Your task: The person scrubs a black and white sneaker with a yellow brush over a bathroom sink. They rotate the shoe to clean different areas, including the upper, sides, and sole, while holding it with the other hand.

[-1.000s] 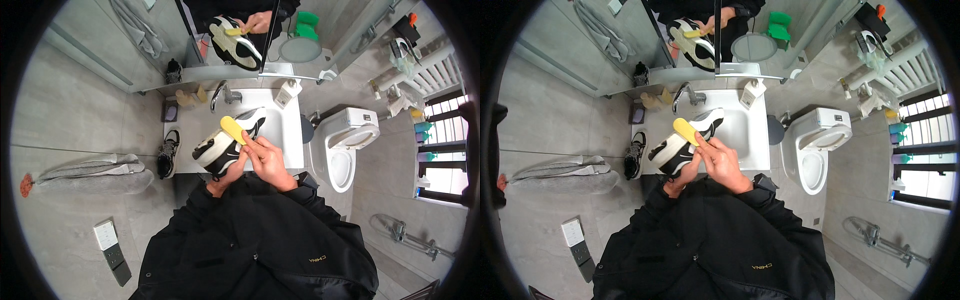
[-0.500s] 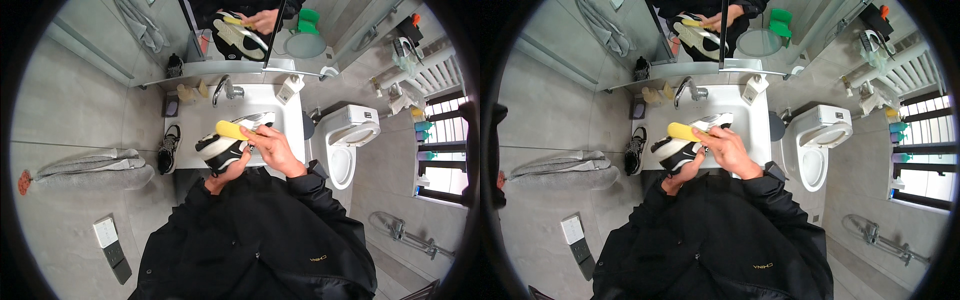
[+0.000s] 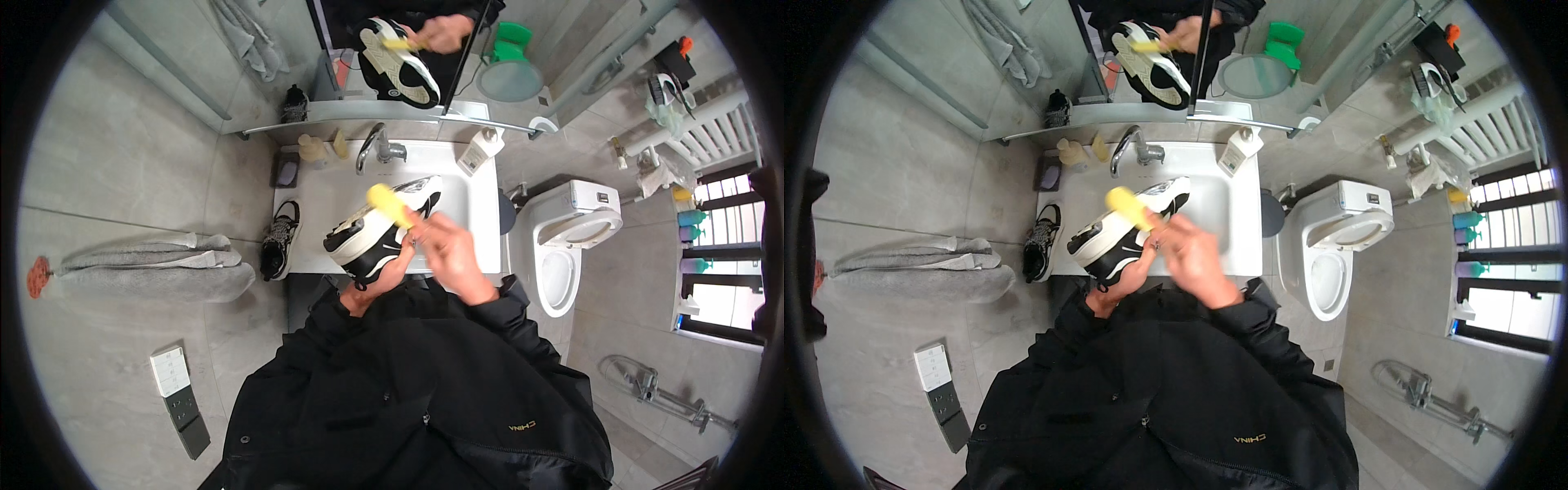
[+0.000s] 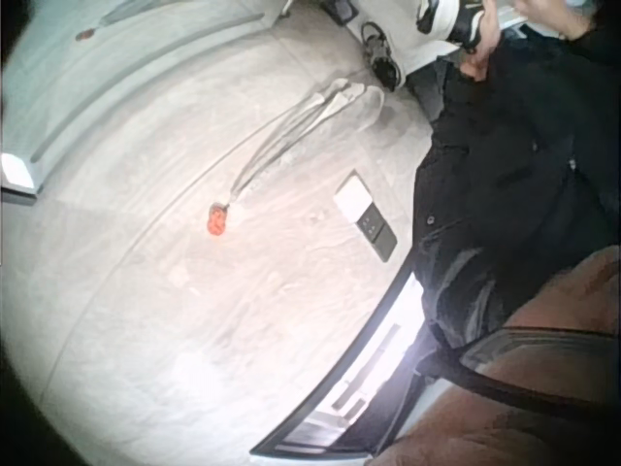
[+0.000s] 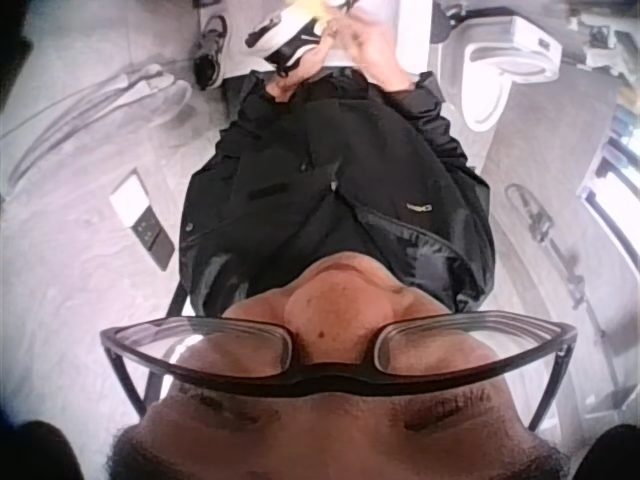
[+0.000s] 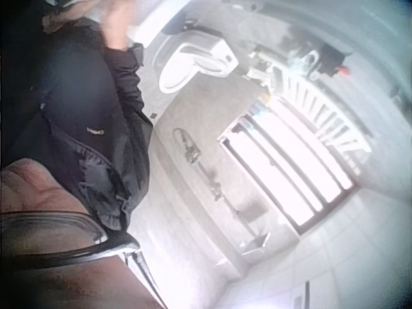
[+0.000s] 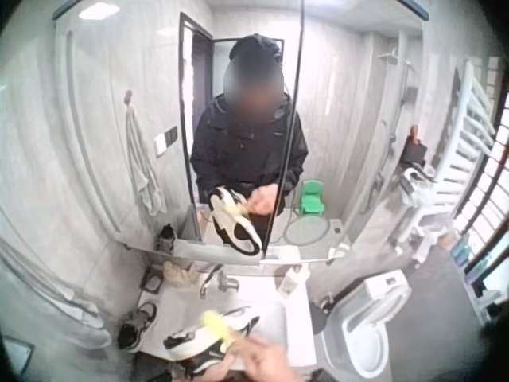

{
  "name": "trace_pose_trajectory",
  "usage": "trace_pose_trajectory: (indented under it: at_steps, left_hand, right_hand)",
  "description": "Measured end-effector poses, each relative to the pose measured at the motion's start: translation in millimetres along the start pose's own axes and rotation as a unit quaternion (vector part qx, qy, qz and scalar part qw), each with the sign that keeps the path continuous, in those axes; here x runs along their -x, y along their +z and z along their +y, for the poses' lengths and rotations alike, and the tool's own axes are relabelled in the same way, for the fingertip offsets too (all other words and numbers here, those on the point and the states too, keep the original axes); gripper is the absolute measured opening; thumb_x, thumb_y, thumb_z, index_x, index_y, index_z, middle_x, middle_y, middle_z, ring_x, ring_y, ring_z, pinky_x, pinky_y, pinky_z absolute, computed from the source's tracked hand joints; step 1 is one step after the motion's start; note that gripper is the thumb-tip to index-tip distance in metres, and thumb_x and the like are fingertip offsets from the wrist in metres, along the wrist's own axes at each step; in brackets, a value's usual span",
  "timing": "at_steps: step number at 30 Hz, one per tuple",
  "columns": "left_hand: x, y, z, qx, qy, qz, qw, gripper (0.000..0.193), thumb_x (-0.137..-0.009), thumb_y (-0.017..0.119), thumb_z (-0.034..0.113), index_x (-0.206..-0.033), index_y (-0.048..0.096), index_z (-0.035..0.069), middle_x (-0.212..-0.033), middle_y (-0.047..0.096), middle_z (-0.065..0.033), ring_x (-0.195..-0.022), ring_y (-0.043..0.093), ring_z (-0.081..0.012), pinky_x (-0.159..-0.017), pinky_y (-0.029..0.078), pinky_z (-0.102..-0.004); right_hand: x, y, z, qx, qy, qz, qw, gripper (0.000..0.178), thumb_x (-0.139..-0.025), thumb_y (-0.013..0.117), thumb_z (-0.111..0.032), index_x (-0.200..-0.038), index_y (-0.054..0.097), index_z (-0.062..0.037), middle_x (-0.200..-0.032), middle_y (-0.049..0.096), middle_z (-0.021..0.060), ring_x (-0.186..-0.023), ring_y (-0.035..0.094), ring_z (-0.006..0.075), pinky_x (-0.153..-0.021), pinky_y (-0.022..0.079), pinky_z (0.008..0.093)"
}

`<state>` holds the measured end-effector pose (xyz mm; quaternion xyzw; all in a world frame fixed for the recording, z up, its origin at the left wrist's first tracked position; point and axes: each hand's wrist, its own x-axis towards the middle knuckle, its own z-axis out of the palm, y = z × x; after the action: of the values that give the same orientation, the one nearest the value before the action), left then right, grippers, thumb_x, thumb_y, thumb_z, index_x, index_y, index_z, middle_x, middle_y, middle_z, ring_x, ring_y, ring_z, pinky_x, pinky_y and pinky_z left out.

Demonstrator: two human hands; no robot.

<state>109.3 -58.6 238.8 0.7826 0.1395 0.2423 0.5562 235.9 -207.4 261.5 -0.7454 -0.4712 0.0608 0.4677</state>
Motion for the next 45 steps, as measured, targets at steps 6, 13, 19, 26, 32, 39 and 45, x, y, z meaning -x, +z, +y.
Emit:
trace_pose_trajectory:
  at_steps: [6,13,19,26,32,39,45]
  left_hand:
    - [7,-6,8,0.038,-0.042,-0.010,0.998,0.035,-0.103,0.068,0.011,-0.136,0.069,0.000,-0.122,0.077,-0.0087,-0.108,0.073,-0.0206,-0.097,0.056,-0.0338]
    - [19,-5,-12,0.026,-0.062,-0.021,0.998,0.027,-0.105,0.068,0.013,-0.129,0.071,-0.001,-0.109,0.075,-0.0041,-0.099,0.069,-0.0166,-0.091,0.056,-0.0330]
    - [22,-3,-10,0.103,-0.101,0.001,0.989,0.026,-0.105,0.067,0.011,-0.128,0.070,-0.003,-0.113,0.073,-0.0041,-0.102,0.067,-0.0145,-0.092,0.054,-0.0303]
    - [19,-13,18,0.003,-0.059,-0.005,0.998,0.030,-0.104,0.067,0.009,-0.132,0.070,-0.001,-0.120,0.076,-0.0095,-0.110,0.072,-0.0204,-0.098,0.056,-0.0348]
    - [17,-8,13,0.033,-0.139,0.001,0.990,0.022,-0.106,0.067,0.011,-0.123,0.073,-0.001,-0.110,0.076,-0.0052,-0.099,0.070,-0.0159,-0.089,0.056,-0.0319]
    - [22,-5,5,0.089,-0.208,-0.028,0.974,0.029,-0.107,0.066,0.013,-0.133,0.070,0.000,-0.124,0.075,-0.0075,-0.112,0.069,-0.0188,-0.101,0.054,-0.0346]
    - [17,-1,-2,-0.010,-0.100,-0.039,0.994,0.030,-0.108,0.065,0.013,-0.134,0.069,-0.001,-0.125,0.074,-0.0075,-0.114,0.068,-0.0186,-0.101,0.054,-0.0354]
  right_hand:
    - [-8,-11,8,0.117,0.114,0.116,0.980,0.040,-0.099,0.072,-0.010,-0.139,0.076,-0.0168,-0.079,0.060,0.0094,-0.067,0.063,0.0309,-0.061,0.050,0.0409]
    - [-9,-4,0,0.063,0.206,0.150,0.965,0.041,-0.100,0.072,-0.012,-0.141,0.074,-0.0146,-0.079,0.059,0.0136,-0.067,0.062,0.0326,-0.062,0.049,0.0421]
    - [-7,2,-2,0.043,0.178,0.138,0.973,0.039,-0.103,0.071,-0.010,-0.142,0.072,-0.0097,-0.078,0.057,0.0147,-0.065,0.056,0.0252,-0.064,0.048,0.0372]
    - [8,10,17,-0.061,0.193,0.145,0.969,0.040,-0.105,0.068,-0.009,-0.144,0.070,-0.0080,-0.074,0.055,0.0138,-0.063,0.052,0.0245,-0.061,0.044,0.0378]
    - [17,16,7,-0.110,0.096,0.056,0.988,0.041,-0.108,0.066,-0.010,-0.149,0.065,-0.0053,-0.077,0.053,0.0030,-0.072,0.046,0.0106,-0.064,0.042,0.0308]
    - [15,14,5,-0.057,0.137,0.128,0.981,0.040,-0.105,0.069,-0.007,-0.145,0.068,-0.0051,-0.077,0.053,0.0112,-0.067,0.049,0.0194,-0.063,0.043,0.0347]
    - [9,12,-4,-0.028,0.132,0.097,0.986,0.043,-0.101,0.071,-0.005,-0.144,0.072,-0.0110,-0.077,0.055,0.0122,-0.064,0.052,0.0239,-0.062,0.044,0.0374]
